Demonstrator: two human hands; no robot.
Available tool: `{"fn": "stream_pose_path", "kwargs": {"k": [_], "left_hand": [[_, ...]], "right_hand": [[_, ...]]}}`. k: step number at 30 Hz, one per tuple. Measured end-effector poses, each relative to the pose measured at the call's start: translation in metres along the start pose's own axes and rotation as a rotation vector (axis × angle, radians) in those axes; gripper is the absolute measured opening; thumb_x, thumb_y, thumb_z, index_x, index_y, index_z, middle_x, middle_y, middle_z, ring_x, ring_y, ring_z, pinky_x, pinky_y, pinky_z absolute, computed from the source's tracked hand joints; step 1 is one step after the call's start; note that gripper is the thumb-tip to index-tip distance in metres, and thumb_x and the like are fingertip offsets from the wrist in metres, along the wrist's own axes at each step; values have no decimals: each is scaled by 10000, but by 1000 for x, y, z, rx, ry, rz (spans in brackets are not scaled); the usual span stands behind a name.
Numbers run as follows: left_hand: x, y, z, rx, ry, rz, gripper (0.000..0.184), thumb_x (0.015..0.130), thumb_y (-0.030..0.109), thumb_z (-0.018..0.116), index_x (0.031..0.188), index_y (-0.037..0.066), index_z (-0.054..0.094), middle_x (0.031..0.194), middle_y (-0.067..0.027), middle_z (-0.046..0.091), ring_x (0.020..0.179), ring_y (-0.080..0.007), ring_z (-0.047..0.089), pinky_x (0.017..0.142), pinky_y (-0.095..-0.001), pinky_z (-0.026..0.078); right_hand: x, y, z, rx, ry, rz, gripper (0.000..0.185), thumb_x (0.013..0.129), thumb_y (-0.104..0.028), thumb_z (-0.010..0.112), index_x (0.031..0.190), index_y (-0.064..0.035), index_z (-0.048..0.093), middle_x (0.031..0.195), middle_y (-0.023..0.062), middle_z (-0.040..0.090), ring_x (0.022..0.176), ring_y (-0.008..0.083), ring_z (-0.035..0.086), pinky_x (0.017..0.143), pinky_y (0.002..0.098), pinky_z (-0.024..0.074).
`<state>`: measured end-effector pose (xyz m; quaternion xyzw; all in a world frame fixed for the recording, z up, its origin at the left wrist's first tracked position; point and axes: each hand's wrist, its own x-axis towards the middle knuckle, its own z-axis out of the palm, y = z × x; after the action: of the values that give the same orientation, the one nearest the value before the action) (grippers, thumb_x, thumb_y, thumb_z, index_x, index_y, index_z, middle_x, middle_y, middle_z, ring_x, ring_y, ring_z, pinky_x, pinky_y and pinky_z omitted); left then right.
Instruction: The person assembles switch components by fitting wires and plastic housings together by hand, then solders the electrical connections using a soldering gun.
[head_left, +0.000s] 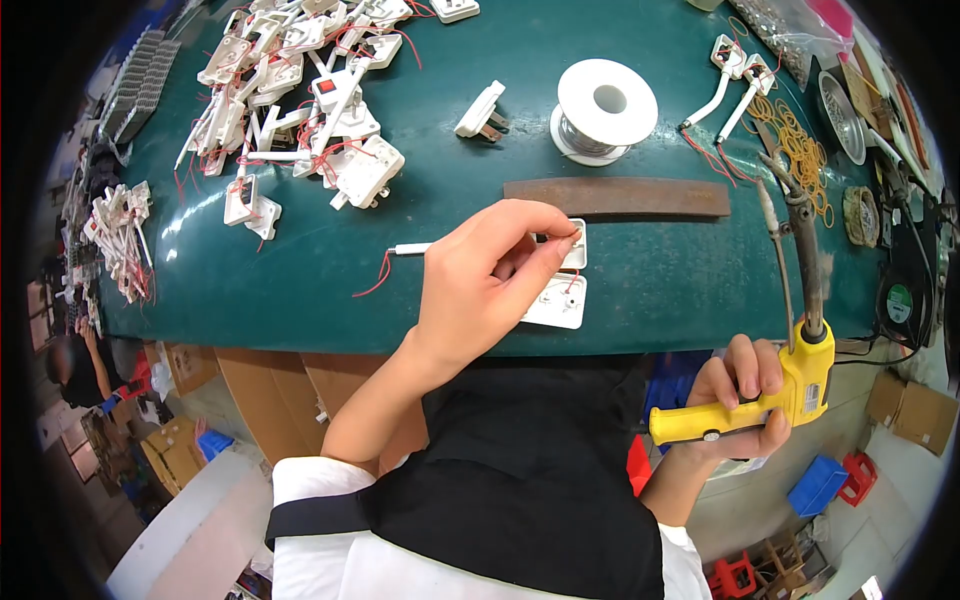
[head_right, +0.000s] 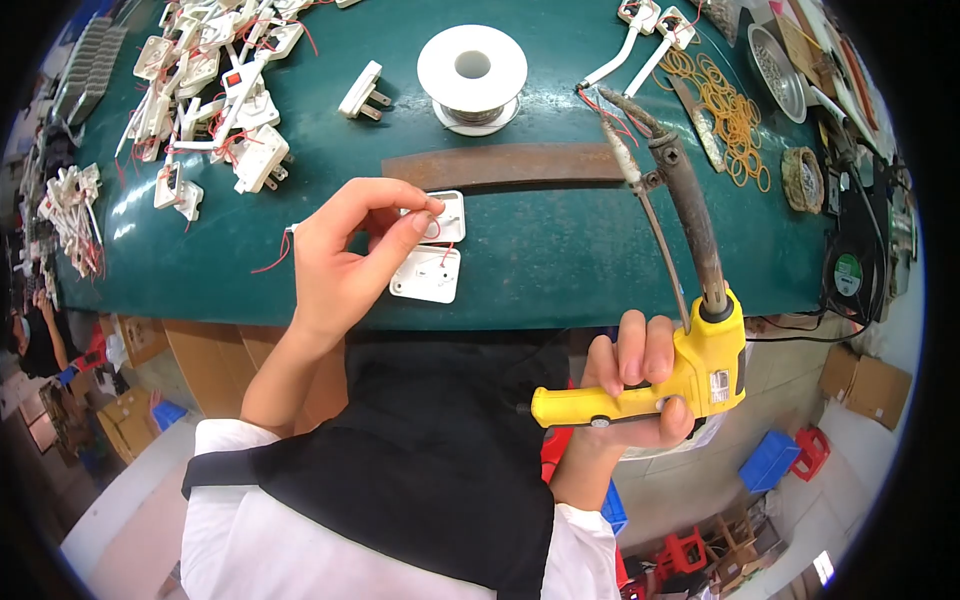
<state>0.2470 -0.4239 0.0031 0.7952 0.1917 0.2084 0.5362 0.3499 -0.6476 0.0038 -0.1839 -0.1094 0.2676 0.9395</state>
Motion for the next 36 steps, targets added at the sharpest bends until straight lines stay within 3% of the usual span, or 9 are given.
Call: {"fn": "stream_pose_path", "kwargs": {"k": [2,4,5,8,14,16,24,26,36], "left_hand": [[-2,2,-1,-181,-17,-81,141,831,-23,586,970,1,575,921,-81,638,684,-91,587,573,-201,452],[-3,2,-1,-362,-33,-162,110,852,-35,559,959,-14,566,924,-96,628,691,-112,617,579,-214,490],[-5,0,1,-431,-18,-150,90,860,-33,548,948,-23,560,930,-101,609,736,-144,629,641,-248,515],[-8,-9,4,-479,-10,-102,78,850,-30,560,927,-28,576,939,-95,577,800,-164,638,704,-259,536],[-6,-16,-5,-477,-180,-76,53,843,-4,580,895,-15,584,1004,-95,529,906,-163,595,784,-280,505],[-4,-16,-11,-473,-260,-108,40,843,-12,570,883,-17,568,1035,-105,505,945,-182,587,830,-307,487],[0,-13,-20,-139,-342,122,112,720,-4,627,806,20,559,1051,-97,517,904,-203,553,765,-283,462],[-5,-13,-14,-132,-299,152,128,689,-31,632,780,17,555,1064,-105,515,874,-184,572,755,-274,473],[-11,-12,-8,-124,-217,233,170,662,-101,627,794,-20,555,1068,-121,511,840,-180,594,724,-281,505]], "right_hand": [[-1,1,1,-9,0,8,605,748,-124,613,1299,-92,366,887,38,507,797,148,457,667,301,430],[-3,7,7,-33,14,-5,603,761,-131,609,1311,-121,363,886,8,514,826,145,468,865,475,423],[-4,12,10,-35,15,-5,603,761,-131,609,1311,-121,363,886,8,514,826,145,468,865,475,423],[-9,26,20,122,77,78,547,784,-194,617,1284,-148,400,917,-69,536,886,147,482,995,746,130],[-14,66,28,104,152,201,493,758,-235,587,1232,-245,454,986,-102,558,995,131,492,965,778,141],[-15,68,22,85,94,175,739,783,-210,546,1429,-261,189,1037,-124,548,1059,141,435,964,778,105],[-18,63,22,-23,36,121,746,792,-223,593,1424,-271,200,1018,-124,583,1171,153,415,958,784,99],[-20,62,23,22,-8,169,568,792,-217,603,1315,-273,390,1024,-85,585,1186,154,433,980,771,113],[-19,54,31,-112,-29,155,650,792,-192,636,1356,-327,342,1038,-83,590,1206,181,416,984,768,66]]}}
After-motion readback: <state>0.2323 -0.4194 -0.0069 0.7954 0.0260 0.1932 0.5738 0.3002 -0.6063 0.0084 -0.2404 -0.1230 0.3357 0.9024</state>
